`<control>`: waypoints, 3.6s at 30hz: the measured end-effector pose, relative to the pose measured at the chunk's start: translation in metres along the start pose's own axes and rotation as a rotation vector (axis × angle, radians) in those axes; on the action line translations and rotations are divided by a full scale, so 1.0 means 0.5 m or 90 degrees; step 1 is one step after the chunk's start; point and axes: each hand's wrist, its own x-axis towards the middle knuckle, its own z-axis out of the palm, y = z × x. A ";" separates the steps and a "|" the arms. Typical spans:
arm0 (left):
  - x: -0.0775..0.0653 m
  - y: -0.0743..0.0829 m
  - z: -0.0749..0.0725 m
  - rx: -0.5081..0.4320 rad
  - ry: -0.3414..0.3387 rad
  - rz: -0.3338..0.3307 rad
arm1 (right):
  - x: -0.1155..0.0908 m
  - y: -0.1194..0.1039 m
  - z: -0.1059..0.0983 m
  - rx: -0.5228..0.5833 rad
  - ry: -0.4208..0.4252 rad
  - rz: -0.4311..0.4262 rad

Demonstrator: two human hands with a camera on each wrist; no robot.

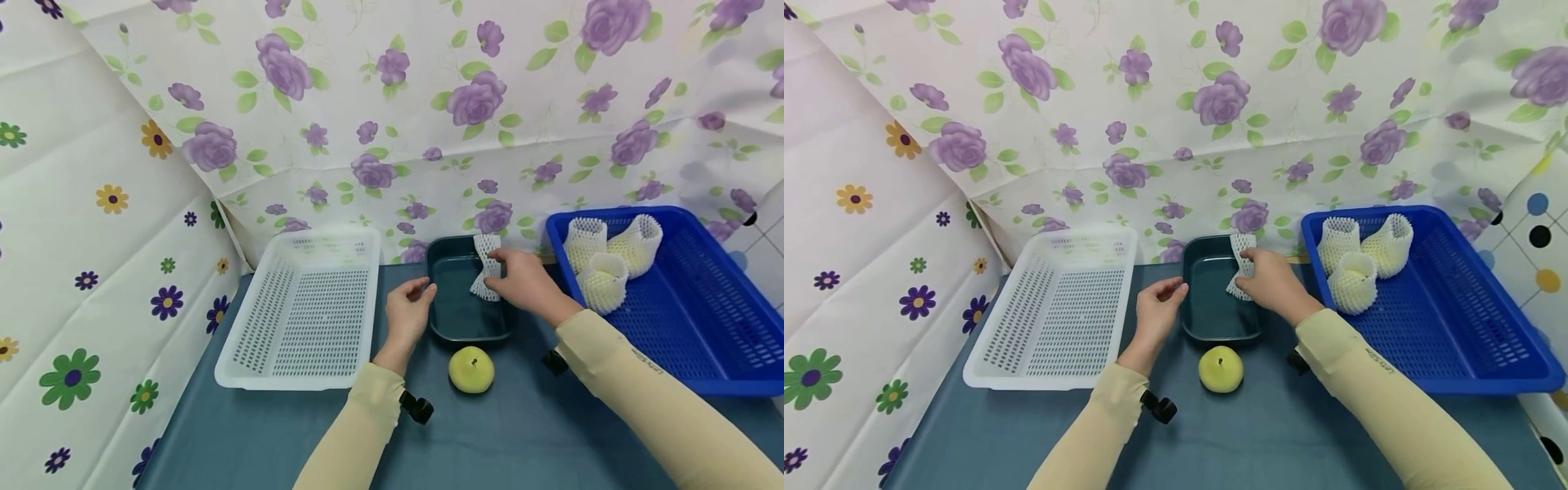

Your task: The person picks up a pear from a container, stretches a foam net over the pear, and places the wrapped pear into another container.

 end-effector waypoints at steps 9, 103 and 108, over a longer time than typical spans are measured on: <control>0.010 -0.027 0.011 -0.038 0.052 -0.008 | 0.036 -0.011 0.017 -0.023 -0.008 0.031; -0.027 0.095 -0.028 -0.233 -0.086 -0.064 | -0.084 -0.092 0.007 0.244 0.072 -0.087; -0.036 0.109 -0.040 -0.321 -0.150 -0.116 | -0.094 -0.100 0.007 0.281 0.073 -0.100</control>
